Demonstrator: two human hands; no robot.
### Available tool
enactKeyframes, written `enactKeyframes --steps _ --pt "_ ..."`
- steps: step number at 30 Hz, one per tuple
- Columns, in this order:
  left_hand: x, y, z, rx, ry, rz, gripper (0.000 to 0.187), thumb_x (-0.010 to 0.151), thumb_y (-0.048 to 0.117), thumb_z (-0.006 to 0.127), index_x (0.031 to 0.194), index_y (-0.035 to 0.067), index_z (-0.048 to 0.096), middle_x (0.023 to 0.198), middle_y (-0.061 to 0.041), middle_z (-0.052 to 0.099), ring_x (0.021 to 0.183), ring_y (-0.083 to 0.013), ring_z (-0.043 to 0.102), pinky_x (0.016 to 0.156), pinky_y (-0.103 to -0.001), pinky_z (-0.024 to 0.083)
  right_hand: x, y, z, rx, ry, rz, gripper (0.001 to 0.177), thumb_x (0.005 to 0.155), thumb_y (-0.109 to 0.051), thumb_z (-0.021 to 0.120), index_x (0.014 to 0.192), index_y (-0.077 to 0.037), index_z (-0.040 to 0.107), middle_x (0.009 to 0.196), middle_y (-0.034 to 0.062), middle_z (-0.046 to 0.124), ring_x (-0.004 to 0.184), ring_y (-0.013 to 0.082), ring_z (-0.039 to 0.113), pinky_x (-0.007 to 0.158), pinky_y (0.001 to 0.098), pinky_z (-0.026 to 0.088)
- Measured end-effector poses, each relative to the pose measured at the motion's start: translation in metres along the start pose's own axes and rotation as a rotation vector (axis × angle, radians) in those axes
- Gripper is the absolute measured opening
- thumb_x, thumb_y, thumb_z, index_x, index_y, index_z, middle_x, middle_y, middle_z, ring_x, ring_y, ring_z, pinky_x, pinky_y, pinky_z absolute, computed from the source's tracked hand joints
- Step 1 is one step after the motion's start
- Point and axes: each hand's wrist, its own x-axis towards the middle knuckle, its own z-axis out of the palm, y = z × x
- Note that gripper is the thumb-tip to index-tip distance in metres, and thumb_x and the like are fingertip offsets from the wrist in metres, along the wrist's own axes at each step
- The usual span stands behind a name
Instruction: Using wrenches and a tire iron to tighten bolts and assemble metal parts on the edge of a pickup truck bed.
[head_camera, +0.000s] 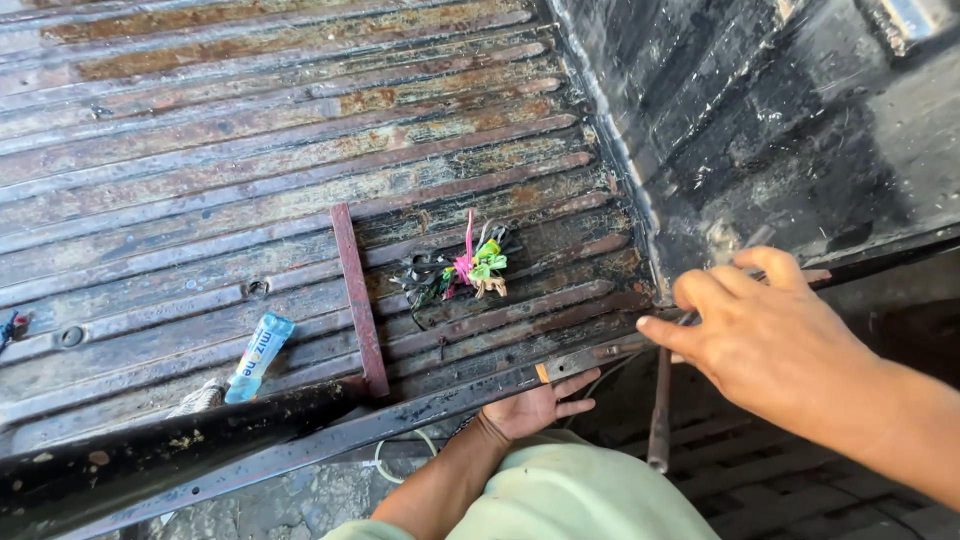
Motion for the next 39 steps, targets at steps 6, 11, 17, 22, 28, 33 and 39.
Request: enactKeyframes --steps 6,11,17,22,28,33,39 --pt "-0.002 0.000 0.010 0.021 -0.009 -0.002 0.087 0.091 0.066 0.060 0.162 0.022 0.036 0.168 -0.012 0.036 0.156 -0.0357 0.029 0.123 -0.063 0.025 -0.008 0.003 0.007 0.132 -0.370 0.125 0.051 0.094 -0.036 0.062 0.139 -0.013 0.063 0.084 -0.0008 0.069 0.082 0.0228 0.066 0.084 0.0391 0.047" --pt "-0.003 0.001 0.003 0.025 -0.019 -0.010 0.090 0.090 0.068 0.061 0.162 0.022 0.036 0.168 -0.012 0.035 0.156 -0.0347 0.030 0.123 -0.062 0.025 -0.004 0.005 0.004 0.277 -0.257 0.205 0.043 0.091 -0.048 0.064 0.116 -0.014 0.072 0.097 0.0042 0.078 0.090 0.0279 0.071 0.088 0.0411 0.053" --pt "-0.003 0.001 -0.002 0.019 -0.048 -0.012 0.089 0.090 0.068 0.061 0.162 0.022 0.035 0.167 -0.012 0.036 0.155 -0.0354 0.030 0.121 -0.064 0.027 -0.015 0.010 0.019 0.525 -0.248 0.292 0.069 0.085 -0.032 0.073 0.143 -0.009 0.042 0.107 0.0085 0.076 0.104 0.0320 0.072 0.088 0.0442 0.055" --pt "-0.002 0.002 -0.001 0.041 -0.031 -0.030 0.087 0.090 0.067 0.062 0.162 0.024 0.036 0.167 -0.011 0.037 0.155 -0.0351 0.031 0.121 -0.063 0.027 -0.023 0.017 0.032 0.515 -0.218 0.197 0.096 0.089 -0.027 0.074 0.162 0.000 0.019 0.115 0.0038 0.079 0.104 0.0317 0.069 0.091 0.0423 0.053" --pt "-0.001 0.003 0.001 0.050 -0.057 -0.018 0.088 0.090 0.067 0.062 0.162 0.024 0.036 0.167 -0.011 0.038 0.155 -0.0343 0.032 0.122 -0.062 0.028 -0.006 0.008 -0.004 -0.025 -0.442 -0.035 0.044 0.097 -0.034 0.063 0.139 -0.024 0.069 0.105 0.0027 0.072 0.099 0.0265 0.066 0.088 0.0446 0.047" --pt "0.000 0.003 0.003 -0.030 -0.016 -0.035 0.088 0.090 0.068 0.061 0.162 0.023 0.037 0.166 -0.011 0.039 0.153 -0.0338 0.033 0.122 -0.060 0.028 -0.022 0.016 0.021 0.270 -0.065 0.048 0.037 0.094 -0.044 0.069 0.117 -0.016 0.072 0.103 0.0036 0.078 0.092 0.0259 0.071 0.084 0.0389 0.053" --pt "0.000 0.002 -0.005 0.024 -0.022 -0.014 0.087 0.090 0.066 0.062 0.161 0.021 0.038 0.164 -0.012 0.041 0.153 -0.0335 0.035 0.123 -0.058 0.029 -0.021 0.019 0.025 0.406 0.025 0.034 0.080 0.087 -0.022 0.071 0.158 0.001 0.040 0.105 0.0057 0.078 0.093 0.0298 0.069 0.085 0.0428 0.051"
